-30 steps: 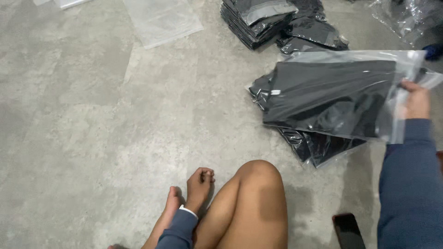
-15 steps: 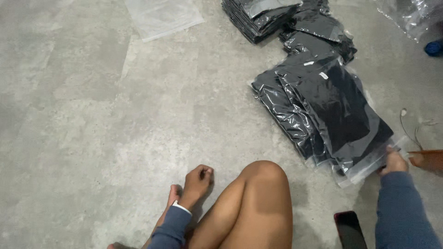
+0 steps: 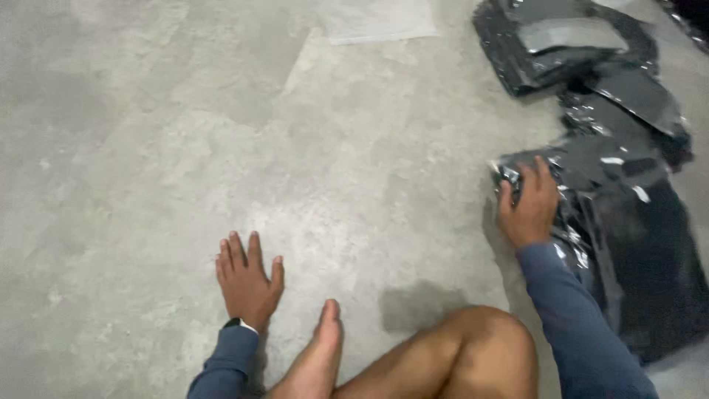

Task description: The person picks up a folded black garment, slides it into a plastic bag, and seals the bag by pressing on the adhesive strip. The person then picks up another empty bag, picks up another folded garment, and places it inside the bag.

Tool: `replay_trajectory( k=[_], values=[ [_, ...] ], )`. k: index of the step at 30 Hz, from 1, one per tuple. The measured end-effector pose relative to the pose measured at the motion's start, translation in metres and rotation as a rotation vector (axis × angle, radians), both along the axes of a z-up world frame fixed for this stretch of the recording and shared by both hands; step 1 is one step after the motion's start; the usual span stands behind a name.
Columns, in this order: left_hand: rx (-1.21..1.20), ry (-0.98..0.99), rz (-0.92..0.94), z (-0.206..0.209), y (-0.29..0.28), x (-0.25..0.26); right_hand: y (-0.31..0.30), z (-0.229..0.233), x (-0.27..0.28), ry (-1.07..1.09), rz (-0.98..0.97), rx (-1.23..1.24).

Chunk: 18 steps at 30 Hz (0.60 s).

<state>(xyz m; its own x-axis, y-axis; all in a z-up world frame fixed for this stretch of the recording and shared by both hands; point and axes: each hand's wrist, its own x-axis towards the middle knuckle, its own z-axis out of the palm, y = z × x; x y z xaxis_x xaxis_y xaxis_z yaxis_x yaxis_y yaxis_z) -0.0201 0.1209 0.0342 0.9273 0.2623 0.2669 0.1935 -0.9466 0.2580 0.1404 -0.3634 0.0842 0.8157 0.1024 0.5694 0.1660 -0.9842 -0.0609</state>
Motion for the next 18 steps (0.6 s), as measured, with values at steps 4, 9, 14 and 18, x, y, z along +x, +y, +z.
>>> replay_trajectory(
  k=[4,9,14,18],
  values=[
    [-0.015,0.002,0.093,-0.008,0.001,0.012,0.115,-0.047,0.109,0.082,0.215,-0.038],
    [-0.057,0.002,0.064,-0.012,0.007,0.017,0.261,-0.028,0.25,0.076,0.498,-0.022],
    [-0.396,0.343,0.031,0.0,0.019,0.023,0.341,-0.018,0.307,0.447,0.171,-0.041],
    [-0.371,0.165,-0.028,-0.007,0.017,0.019,0.331,-0.064,0.309,-0.04,-0.047,-0.421]
  ],
)
